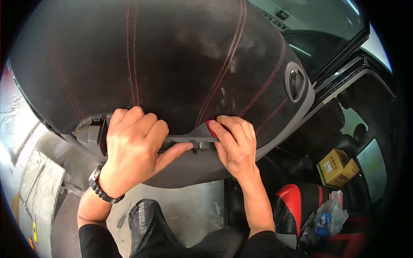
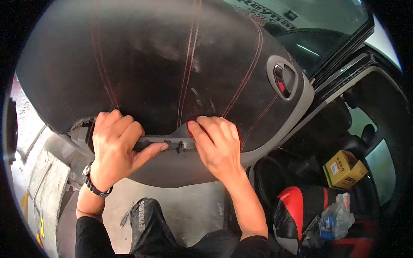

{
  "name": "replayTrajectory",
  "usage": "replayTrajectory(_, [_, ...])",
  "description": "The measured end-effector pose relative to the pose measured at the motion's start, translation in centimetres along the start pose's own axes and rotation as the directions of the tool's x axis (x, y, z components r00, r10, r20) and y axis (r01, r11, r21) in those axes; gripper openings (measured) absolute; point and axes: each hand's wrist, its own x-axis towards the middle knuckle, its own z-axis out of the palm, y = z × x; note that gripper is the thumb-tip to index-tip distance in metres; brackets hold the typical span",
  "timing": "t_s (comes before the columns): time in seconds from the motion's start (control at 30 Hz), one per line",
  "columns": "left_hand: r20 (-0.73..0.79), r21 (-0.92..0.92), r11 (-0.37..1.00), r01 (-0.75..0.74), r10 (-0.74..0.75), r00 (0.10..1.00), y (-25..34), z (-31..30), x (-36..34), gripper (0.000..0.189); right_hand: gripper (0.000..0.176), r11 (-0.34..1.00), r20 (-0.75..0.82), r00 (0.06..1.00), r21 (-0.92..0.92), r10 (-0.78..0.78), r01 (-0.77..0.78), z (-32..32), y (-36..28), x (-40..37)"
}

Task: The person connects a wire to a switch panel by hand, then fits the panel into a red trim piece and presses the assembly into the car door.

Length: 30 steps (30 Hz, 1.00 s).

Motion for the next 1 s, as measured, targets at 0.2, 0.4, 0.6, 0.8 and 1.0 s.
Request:
replayTrajectory(0.2, [-0.029,-0.035,0.999,-0.003,0.002,1.000,-0.4,0.3,-0.2,0.051,0.038,0.981,0.010,0.993,-0.158,-0.114,0.114,0.5,0.2,-0.4])
replayTrajectory(0.4, [0.013,-0.027,0.999,0.028,-0.028,1.000,-0.2,0.2,-0.2,0.050,0.039,0.987,0.038,0.995,-0.129,-0.091,0.095,0.0,-0.1,0.0])
replayTrajectory(0.6, [0.044,-0.006,0.999,0.040,-0.040,0.998,-0.2,0.0,-0.1,0.051,0.035,0.982,0.035,0.989,-0.112,-0.146,0.149,0.4,0.5,0.2])
replayTrajectory(0.8, [0.062,0.049,0.998,0.047,-0.050,0.997,-0.1,0.1,-0.2,0.053,0.032,0.966,0.064,0.965,-0.027,-0.254,0.256,0.4,1.3,0.9])
replayTrajectory(1.0, [0.082,0.093,0.995,0.021,-0.028,0.996,-0.3,-0.2,-0.2,0.054,0.029,0.957,0.032,0.957,0.012,-0.288,0.288,0.7,1.5,1.1])
